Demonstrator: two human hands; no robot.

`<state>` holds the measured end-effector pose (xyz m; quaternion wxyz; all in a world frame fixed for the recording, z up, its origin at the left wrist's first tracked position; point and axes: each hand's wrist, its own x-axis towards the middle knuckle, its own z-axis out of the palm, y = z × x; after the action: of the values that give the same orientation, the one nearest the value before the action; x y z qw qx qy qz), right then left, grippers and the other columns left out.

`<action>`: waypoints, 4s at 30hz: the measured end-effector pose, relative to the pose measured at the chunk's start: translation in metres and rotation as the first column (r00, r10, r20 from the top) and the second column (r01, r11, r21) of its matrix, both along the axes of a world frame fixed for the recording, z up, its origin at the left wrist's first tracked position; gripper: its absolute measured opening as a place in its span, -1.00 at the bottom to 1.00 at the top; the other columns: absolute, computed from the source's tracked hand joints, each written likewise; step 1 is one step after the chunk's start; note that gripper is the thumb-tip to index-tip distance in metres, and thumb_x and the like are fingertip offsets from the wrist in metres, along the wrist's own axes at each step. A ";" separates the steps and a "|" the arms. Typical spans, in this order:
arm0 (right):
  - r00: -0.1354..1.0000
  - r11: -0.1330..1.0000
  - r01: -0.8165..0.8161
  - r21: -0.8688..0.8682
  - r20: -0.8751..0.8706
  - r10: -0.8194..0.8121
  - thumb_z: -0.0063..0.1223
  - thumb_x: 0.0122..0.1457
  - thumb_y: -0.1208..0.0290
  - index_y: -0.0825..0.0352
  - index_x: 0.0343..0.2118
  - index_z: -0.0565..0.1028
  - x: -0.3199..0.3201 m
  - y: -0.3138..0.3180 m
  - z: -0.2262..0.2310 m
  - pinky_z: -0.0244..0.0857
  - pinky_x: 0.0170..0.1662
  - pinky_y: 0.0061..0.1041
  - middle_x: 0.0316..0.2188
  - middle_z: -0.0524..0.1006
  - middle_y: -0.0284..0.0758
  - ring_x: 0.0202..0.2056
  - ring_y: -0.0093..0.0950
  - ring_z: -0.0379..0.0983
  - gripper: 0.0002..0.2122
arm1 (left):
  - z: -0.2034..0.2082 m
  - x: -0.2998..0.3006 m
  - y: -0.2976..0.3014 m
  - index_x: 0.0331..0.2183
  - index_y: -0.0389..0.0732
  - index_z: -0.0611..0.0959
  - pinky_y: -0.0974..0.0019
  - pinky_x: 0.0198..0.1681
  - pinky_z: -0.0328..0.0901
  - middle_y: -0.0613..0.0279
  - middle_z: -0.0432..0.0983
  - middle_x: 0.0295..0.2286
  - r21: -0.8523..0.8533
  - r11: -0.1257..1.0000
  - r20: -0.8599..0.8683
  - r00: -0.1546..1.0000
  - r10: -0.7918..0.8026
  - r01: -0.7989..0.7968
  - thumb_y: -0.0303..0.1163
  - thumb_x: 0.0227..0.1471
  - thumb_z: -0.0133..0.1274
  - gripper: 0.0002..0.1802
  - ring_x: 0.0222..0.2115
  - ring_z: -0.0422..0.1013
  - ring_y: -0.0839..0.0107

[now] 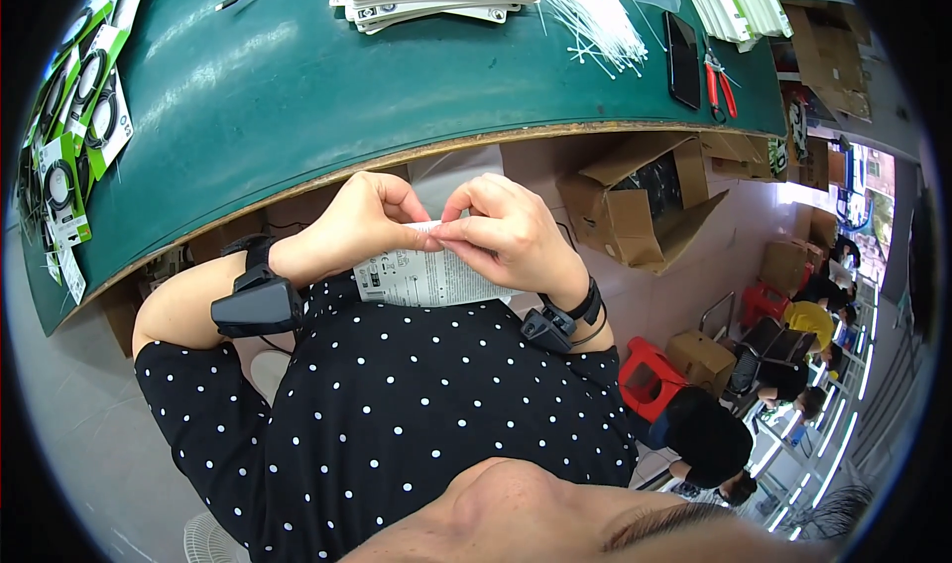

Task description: The person picks up a cable and a card, fits the cable into the card, and secures it by hand with a zip tie before repeating the process for a second cable.

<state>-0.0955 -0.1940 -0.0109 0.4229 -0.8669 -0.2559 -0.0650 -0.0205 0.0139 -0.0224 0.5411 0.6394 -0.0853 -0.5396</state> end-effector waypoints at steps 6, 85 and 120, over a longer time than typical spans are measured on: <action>0.999 0.999 -0.012 0.040 -0.031 0.013 0.26 -0.13 0.57 0.24 -0.37 0.61 0.001 -0.006 -0.005 0.28 -0.40 -0.45 -0.42 0.50 -0.40 -0.42 -0.40 0.44 -0.80 | 0.000 0.000 -0.002 -0.44 -0.31 0.60 0.52 -0.36 0.41 0.15 0.63 -0.46 0.018 1.000 0.004 1.000 0.006 -0.006 -0.54 -0.10 0.33 -0.81 -0.41 0.55 0.54; 0.997 0.952 -0.041 0.303 -0.057 0.061 0.22 -0.18 0.67 0.30 -0.41 0.59 -0.023 -0.006 -0.046 0.39 -0.46 -0.52 -0.41 0.55 -0.37 -0.46 -0.43 0.51 -0.79 | -0.012 -0.024 0.019 -0.51 -0.23 0.62 0.39 -0.47 0.39 0.14 0.64 -0.46 -0.315 0.874 0.801 0.598 0.036 0.370 -0.57 -0.31 0.30 -0.80 -0.48 0.58 0.30; 0.995 0.953 -0.048 0.298 -0.065 0.070 0.24 -0.17 0.65 0.27 -0.44 0.61 -0.022 -0.002 -0.046 0.39 -0.47 -0.52 -0.46 0.56 -0.41 -0.46 -0.47 0.52 -0.82 | -0.015 -0.021 0.018 -0.48 -0.22 0.60 0.36 -0.46 0.44 0.18 0.64 -0.44 -0.355 0.846 0.821 0.566 0.078 0.397 -0.57 -0.30 0.31 -0.76 -0.47 0.58 0.32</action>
<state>-0.1176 -0.1962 -0.0567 0.5591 -0.7874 -0.2532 -0.0575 -0.0411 0.0316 -0.0375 0.5343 0.6378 -0.5199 -0.1933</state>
